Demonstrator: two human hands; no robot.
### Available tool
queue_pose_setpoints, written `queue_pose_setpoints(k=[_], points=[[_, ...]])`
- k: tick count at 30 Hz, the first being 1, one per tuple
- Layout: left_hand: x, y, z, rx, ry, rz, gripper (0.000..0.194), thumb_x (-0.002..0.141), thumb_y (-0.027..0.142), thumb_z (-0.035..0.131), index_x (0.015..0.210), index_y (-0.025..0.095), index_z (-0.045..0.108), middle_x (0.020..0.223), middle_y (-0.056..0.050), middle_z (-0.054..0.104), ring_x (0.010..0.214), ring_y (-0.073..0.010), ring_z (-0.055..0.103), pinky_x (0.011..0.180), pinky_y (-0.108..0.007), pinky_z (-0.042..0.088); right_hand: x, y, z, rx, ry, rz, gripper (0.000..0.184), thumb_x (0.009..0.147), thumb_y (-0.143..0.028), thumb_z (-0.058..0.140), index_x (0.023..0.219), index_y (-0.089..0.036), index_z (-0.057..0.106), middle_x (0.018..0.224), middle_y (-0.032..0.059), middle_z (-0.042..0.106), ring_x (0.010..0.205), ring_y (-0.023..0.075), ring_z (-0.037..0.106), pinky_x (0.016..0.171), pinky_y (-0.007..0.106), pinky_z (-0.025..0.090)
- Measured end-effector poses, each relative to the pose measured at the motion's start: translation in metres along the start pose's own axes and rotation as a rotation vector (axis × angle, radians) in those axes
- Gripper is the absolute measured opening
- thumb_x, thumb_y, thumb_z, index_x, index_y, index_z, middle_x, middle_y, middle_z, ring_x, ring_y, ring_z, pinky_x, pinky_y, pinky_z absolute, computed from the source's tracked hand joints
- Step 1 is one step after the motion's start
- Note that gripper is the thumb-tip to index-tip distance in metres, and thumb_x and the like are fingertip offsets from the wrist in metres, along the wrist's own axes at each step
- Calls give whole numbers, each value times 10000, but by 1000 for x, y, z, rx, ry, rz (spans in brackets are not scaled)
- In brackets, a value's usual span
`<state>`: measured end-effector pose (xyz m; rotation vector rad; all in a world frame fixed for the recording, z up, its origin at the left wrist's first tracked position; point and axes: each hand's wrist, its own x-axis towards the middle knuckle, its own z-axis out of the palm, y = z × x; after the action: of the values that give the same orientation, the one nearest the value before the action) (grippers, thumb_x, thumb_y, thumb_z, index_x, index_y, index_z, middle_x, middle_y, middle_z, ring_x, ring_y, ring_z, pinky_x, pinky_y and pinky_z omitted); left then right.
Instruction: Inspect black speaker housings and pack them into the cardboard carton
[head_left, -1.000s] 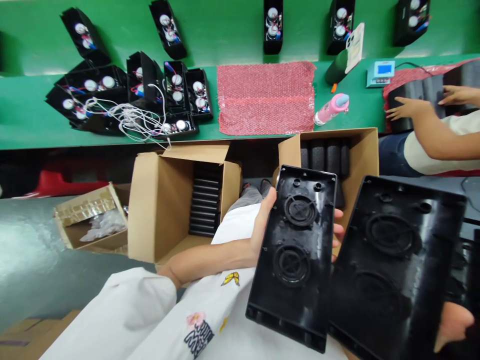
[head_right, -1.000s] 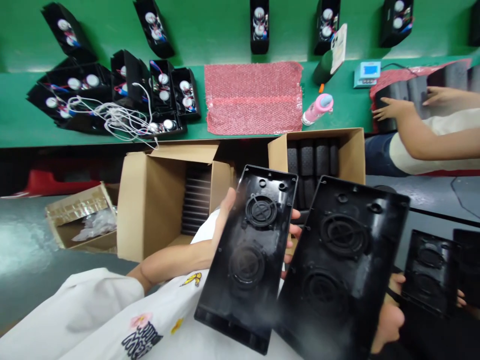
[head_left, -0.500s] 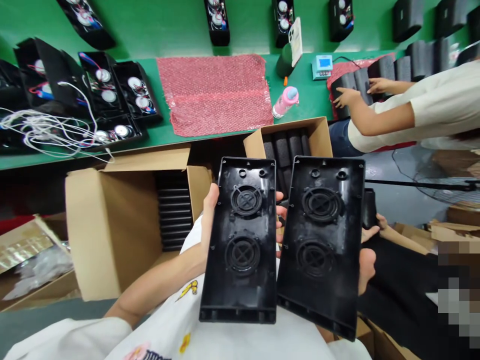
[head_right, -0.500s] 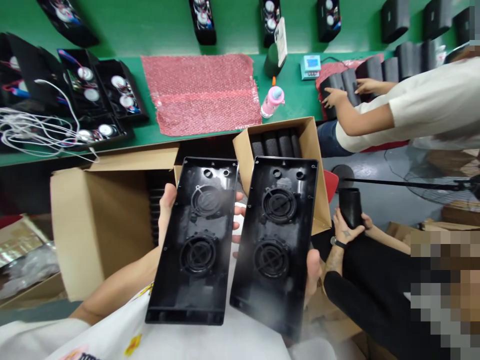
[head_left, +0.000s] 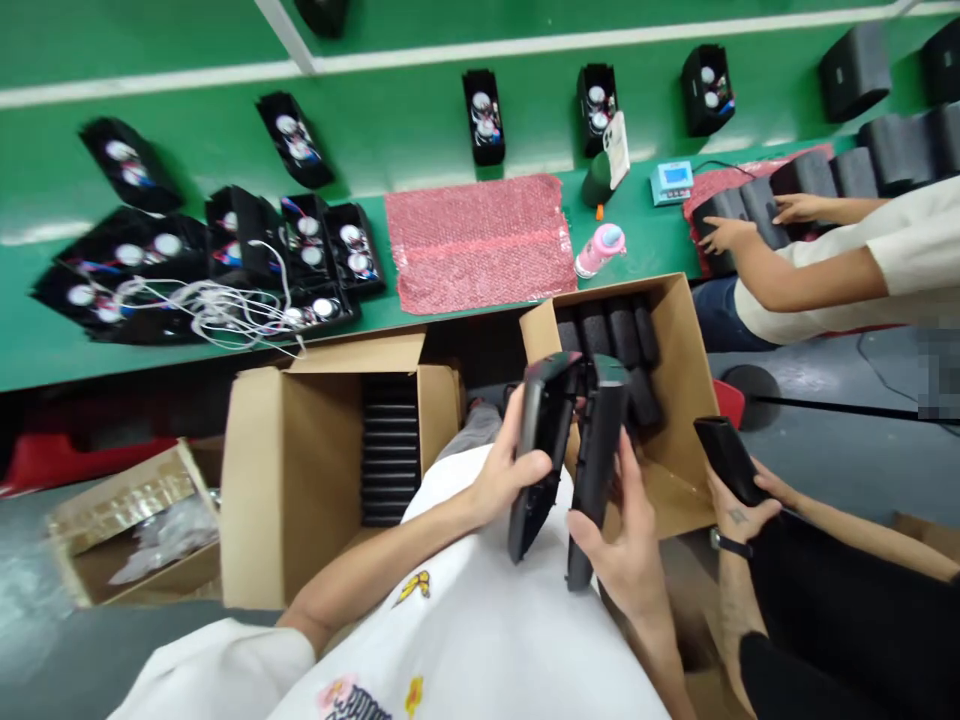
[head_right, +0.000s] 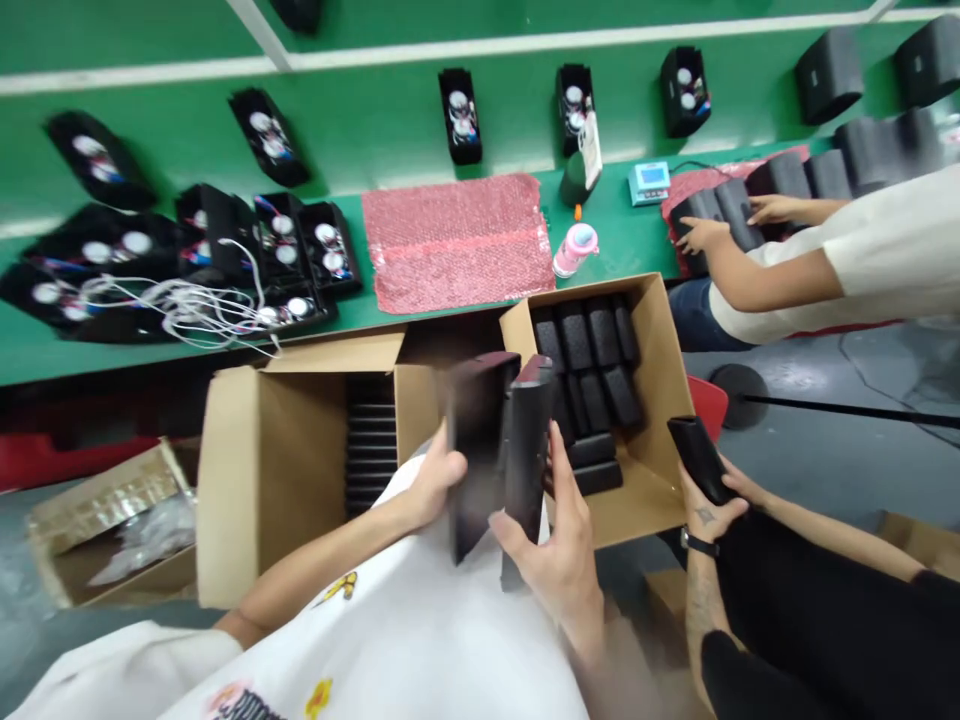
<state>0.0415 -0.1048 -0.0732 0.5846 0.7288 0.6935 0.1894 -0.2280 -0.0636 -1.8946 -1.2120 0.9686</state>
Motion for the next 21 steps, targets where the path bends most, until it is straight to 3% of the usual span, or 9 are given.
queue_pose_setpoints(k=[4,7,10,14,18,21], points=[[15,-21,-9,145,36,61,1110,786,755,796,1659,250,333,1694,-122,435,1568,-371,399,1313,-467,322,23,6,24,-54,76,-71,931,955,-594,722,1709,-390,216,1649,59,462,1438,364,565,1173,597,528],[18,-34,-15,178,99,49,1162,767,791,785,1670,265,277,1715,-125,398,1594,-364,361,1332,-457,290,26,10,31,-56,84,-101,913,971,-587,705,1711,-365,219,1669,69,429,1487,348,515,1175,543,543],[23,-43,-19,249,133,20,1197,743,837,766,1671,277,259,1727,-131,377,1612,-373,327,1332,-462,293,29,14,31,-23,72,-93,941,961,-614,709,1713,-363,201,1683,67,403,1517,330,481,1176,493,552],[35,-52,-19,334,74,-30,1202,745,849,753,1665,248,266,1758,-151,309,1614,-389,316,1344,-484,261,36,27,29,41,98,-67,962,947,-600,731,1711,-344,205,1693,79,387,1542,330,448,1220,492,512],[51,-61,-10,367,57,-82,1243,744,890,709,1695,262,214,1749,-151,328,1588,-396,365,1324,-487,299,41,45,25,151,72,-1,985,939,-581,745,1714,-331,191,1730,81,315,1584,312,383,1266,484,456],[71,-78,-1,427,29,-85,1224,772,909,656,1711,276,192,1766,-121,300,1617,-377,311,1341,-454,259,44,72,19,265,-3,100,1069,903,-562,791,1723,-296,159,1744,100,283,1608,303,335,1299,493,401]])
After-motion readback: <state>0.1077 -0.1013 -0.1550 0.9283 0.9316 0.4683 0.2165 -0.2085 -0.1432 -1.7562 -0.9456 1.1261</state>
